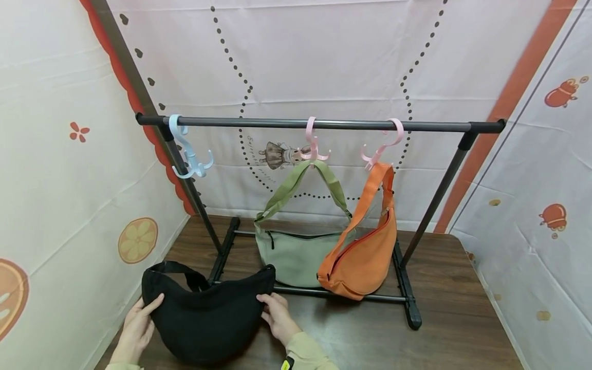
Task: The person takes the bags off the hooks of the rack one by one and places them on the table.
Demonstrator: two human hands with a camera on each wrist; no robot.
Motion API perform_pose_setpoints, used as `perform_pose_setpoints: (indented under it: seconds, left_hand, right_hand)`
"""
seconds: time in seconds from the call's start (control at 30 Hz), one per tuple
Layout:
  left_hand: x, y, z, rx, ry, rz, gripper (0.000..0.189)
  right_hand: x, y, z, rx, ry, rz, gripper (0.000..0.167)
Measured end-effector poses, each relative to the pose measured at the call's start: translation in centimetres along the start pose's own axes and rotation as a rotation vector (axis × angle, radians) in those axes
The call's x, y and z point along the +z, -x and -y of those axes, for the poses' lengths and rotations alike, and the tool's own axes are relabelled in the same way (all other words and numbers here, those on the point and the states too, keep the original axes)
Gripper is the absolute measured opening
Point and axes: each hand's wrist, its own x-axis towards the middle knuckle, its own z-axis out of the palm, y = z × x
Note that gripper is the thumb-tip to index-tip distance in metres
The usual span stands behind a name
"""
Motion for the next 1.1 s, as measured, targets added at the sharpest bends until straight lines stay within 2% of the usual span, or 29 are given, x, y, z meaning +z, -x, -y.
perform_pose_setpoints:
  seconds: [0.07,0.1,0.17,0.23,0.3,0.33,0.43,0.53,0.6,0.73,0.83,0.9,1.0,1.1]
  left_hand:
    - [1.3,0.4,-1.3,-0.047,-0.035,-0.038,0.029]
    - [0.9,0.0,-1.0,-0.052,-0.049,-0.035,0.027]
    - [-1.0,-1.9,0.7,-0.087,-0.044,-0.091,0.032]
    - [-3.2,-3.9,2.7,-0.093,-0.074,-0.102,0.041]
    - [-4.4,-4.9,3.7,-0.086,-0.116,-0.098,0.049]
    - [-3.8,-4.7,3.2,-0.107,-0.149,-0.120,0.051]
    - [-1.2,-2.9,0.6,-0.119,-0.258,-0.111,0.037]
    - [0.6,-1.9,-1.2,-0.142,-0.282,-0.130,0.022]
    - [1.1,-1.8,-1.7,-0.169,-0.283,-0.159,0.018]
    - [1.2,-2.2,-1.9,-0.245,-0.306,-0.204,0.018]
    - [0.9,-2.6,-1.5,-0.266,-0.312,-0.216,0.025]
    - [0.6,-2.9,-1.2,-0.267,-0.315,-0.240,0.026]
    - [0.2,-3.3,-0.4,-0.263,-0.294,-0.285,0.026]
    - [-0.2,-3.6,0.1,-0.253,-0.243,-0.253,0.046]
  right_hand:
    - [0.0,-0.1,-0.1,-0.004,0.005,-0.005,0.006]
    - [0.1,-0.2,-0.2,-0.005,0.007,-0.007,0.006]
    - [0.1,-0.4,-0.4,-0.005,0.006,-0.012,0.006]
    - [0.2,-0.6,-0.5,-0.009,0.009,-0.026,0.005]
    - [0.3,-0.8,-0.7,-0.010,0.016,-0.044,0.005]
    - [0.4,-0.9,-0.8,-0.010,0.022,-0.054,0.005]
    - [0.5,-1.0,-1.0,-0.011,0.056,-0.078,0.009]
    - [0.6,-1.1,-1.3,-0.005,0.087,-0.097,0.017]
    - [0.7,-1.2,-1.5,-0.003,0.106,-0.109,0.022]
    - [1.0,-1.6,-1.9,-0.013,0.133,-0.126,0.015]
    - [1.1,-2.0,-2.3,-0.023,0.140,-0.140,0.010]
    - [1.2,-2.2,-2.5,-0.023,0.150,-0.159,0.017]
    - [1.2,-2.4,-2.9,-0.023,0.169,-0.180,0.037]
    - [1.4,-2.4,-3.2,-0.022,0.186,-0.194,0.042]
